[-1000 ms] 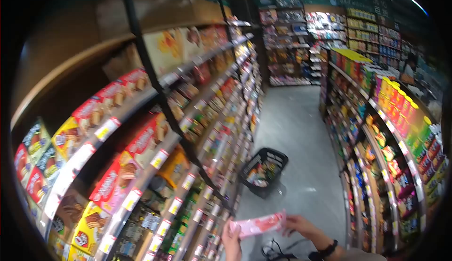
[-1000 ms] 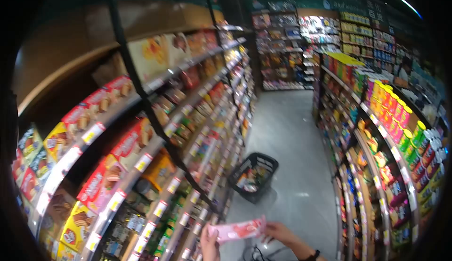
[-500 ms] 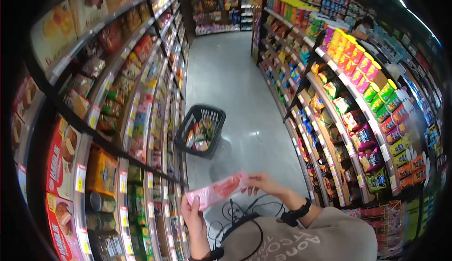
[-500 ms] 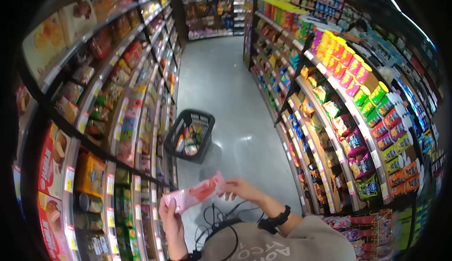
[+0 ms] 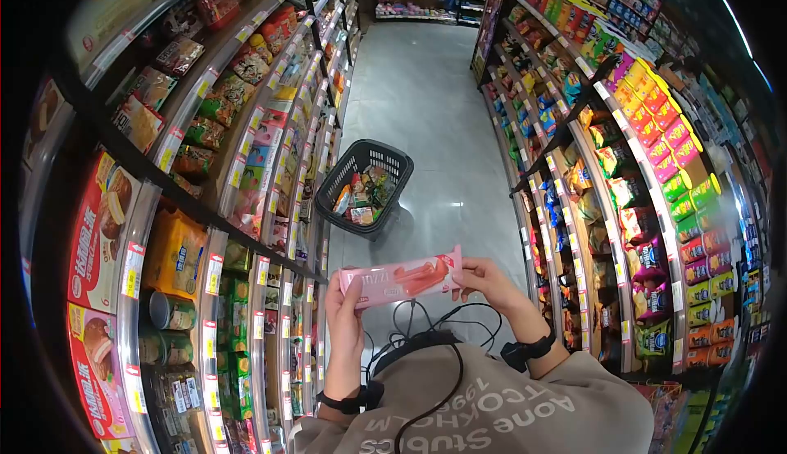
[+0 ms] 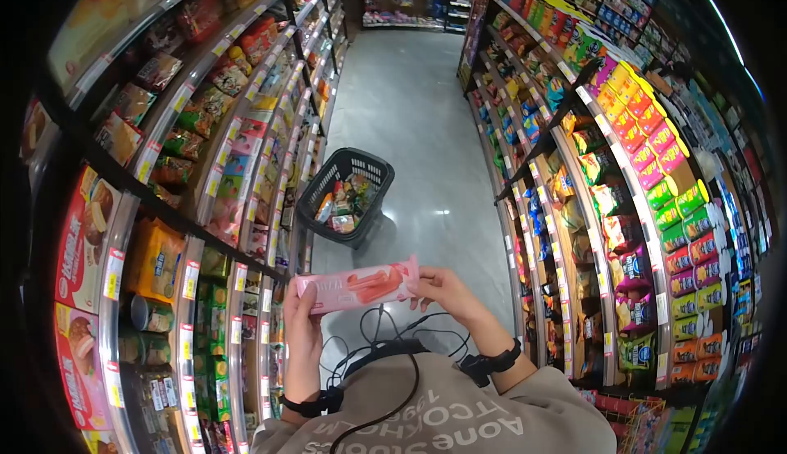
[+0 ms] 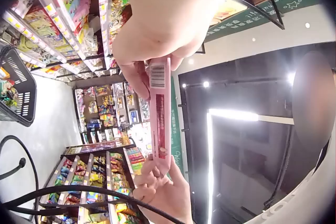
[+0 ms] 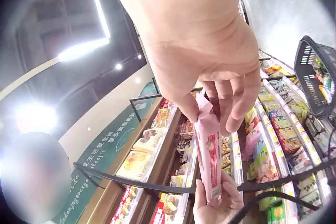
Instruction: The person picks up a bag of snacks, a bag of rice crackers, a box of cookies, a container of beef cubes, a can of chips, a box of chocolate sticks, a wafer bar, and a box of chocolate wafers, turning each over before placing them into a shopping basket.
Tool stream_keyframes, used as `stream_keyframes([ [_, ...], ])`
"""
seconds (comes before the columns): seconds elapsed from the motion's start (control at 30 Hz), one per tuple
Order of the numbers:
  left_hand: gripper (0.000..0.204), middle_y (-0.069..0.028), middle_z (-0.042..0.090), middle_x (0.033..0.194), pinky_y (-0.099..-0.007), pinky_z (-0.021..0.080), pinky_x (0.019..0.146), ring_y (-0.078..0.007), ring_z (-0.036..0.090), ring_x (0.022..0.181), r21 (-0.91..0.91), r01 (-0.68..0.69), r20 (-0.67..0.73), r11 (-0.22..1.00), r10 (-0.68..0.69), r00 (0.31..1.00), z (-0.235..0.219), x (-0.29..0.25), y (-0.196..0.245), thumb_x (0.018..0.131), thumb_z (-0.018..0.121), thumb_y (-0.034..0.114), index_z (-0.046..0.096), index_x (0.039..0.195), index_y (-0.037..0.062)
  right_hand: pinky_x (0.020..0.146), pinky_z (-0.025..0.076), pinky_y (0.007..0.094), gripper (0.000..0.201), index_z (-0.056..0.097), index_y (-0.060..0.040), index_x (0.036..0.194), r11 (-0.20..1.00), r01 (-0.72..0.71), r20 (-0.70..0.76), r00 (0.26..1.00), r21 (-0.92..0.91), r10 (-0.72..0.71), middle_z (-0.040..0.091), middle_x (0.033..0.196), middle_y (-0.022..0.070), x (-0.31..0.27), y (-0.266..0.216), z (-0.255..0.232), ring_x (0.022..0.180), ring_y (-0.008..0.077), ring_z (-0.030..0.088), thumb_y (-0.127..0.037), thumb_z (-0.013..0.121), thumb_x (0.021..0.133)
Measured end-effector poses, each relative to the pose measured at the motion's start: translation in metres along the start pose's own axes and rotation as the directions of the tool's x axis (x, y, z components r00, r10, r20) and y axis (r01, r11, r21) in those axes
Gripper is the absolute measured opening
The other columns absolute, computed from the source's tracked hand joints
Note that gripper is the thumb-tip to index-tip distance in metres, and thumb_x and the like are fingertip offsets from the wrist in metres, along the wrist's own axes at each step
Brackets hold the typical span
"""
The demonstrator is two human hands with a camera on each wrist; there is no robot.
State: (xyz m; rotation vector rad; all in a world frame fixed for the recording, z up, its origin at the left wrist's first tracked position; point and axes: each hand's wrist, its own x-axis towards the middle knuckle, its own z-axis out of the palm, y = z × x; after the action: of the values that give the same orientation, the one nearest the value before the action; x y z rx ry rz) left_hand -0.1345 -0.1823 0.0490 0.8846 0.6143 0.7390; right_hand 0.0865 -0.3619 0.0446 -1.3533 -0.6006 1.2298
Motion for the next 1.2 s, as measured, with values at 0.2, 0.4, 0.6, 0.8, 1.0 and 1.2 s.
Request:
stream_keyframes([
  [0.2, 0.018, -0.001, 0.062, 0.104, -0.0237, 0.047, 0.085, -0.0078, 0.06, 0.097, 0.0, 0.014, 0.005, 1.0, -0.014, 1.0, -0.004, 0.006, 0.004, 0.1, 0.06, 0.013, 0.058, 0.116, 0.0048, 0.067, 0.054, 0.0254, 0.036, 0.064, 0.0006, 0.124, 0.999, -0.006, 0.0, 1.0, 0.033, 0.006, 0.071, 0.098, 0.0066, 0.007, 0.002, 0.002, 0.081, 0.0147, 0.069, -0.024, 0.066, 0.099],
  [0.4, 0.019, -0.0008, 0.065, 0.105, -0.0262, 0.05, 0.085, -0.0098, 0.063, 0.098, 0.029, -0.041, -0.067, 0.999, 0.043, 0.997, -0.036, 0.001, 0.0, 0.1, 0.062, 0.017, 0.059, 0.115, 0.0065, 0.069, 0.053, 0.0253, 0.034, 0.065, -0.0017, 0.125, 0.997, -0.078, 0.113, 0.991, 0.003, 0.078, 0.071, 0.101, 0.0048, 0.031, -0.001, 0.018, 0.083, 0.0113, 0.066, -0.024, 0.065, 0.099],
  [0.6, 0.018, -0.0002, 0.066, 0.103, -0.0246, 0.049, 0.083, -0.0081, 0.063, 0.094, -0.027, -0.14, -0.287, 0.99, 0.126, 0.949, -0.056, -0.004, 0.013, 0.1, 0.062, 0.017, 0.06, 0.115, 0.0066, 0.069, 0.052, 0.0219, 0.035, 0.064, -0.0038, 0.128, 0.983, -0.144, 0.288, 0.942, -0.115, 0.171, 0.071, 0.102, 0.0011, 0.087, -0.018, 0.045, 0.082, 0.0088, 0.065, -0.023, 0.067, 0.098],
  [0.8, 0.022, -0.0004, 0.063, 0.102, -0.0251, 0.045, 0.087, -0.0081, 0.058, 0.097, 0.032, -0.283, -0.504, 0.959, 0.26, 0.824, -0.062, -0.008, 0.007, 0.099, 0.064, 0.018, 0.06, 0.115, 0.0039, 0.069, 0.052, 0.0232, 0.034, 0.065, -0.0006, 0.124, 0.939, -0.153, 0.46, 0.84, -0.308, 0.287, 0.071, 0.094, 0.0016, 0.162, -0.023, 0.061, 0.081, 0.0092, 0.067, -0.02, 0.068, 0.096],
  [1.0, 0.02, 0.0, 0.062, 0.101, -0.0255, 0.046, 0.085, -0.0082, 0.057, 0.095, 0.112, -0.377, -0.62, 0.919, 0.361, 0.696, -0.053, -0.005, -0.009, 0.101, 0.061, 0.02, 0.058, 0.114, 0.0059, 0.063, 0.05, 0.0249, 0.032, 0.067, -0.0013, 0.119, 0.886, 0.034, 0.646, 0.698, -0.462, 0.31, 0.07, 0.09, 0.0014, 0.24, -0.04, 0.081, 0.077, 0.009, 0.065, -0.02, 0.071, 0.094],
  [1.2, 0.027, -0.0024, 0.063, 0.107, -0.0297, 0.053, 0.084, -0.0117, 0.063, 0.1, 0.06, -0.36, -0.775, 0.931, 0.271, 0.571, -0.031, 0.007, -0.018, 0.101, 0.062, 0.02, 0.056, 0.123, 0.0061, 0.058, 0.05, 0.0239, 0.029, 0.068, -0.0038, 0.116, 0.837, 0.199, 0.752, 0.576, -0.51, 0.322, 0.071, 0.088, 0.0001, 0.289, -0.043, 0.093, 0.073, 0.0077, 0.065, -0.023, 0.071, 0.094],
])
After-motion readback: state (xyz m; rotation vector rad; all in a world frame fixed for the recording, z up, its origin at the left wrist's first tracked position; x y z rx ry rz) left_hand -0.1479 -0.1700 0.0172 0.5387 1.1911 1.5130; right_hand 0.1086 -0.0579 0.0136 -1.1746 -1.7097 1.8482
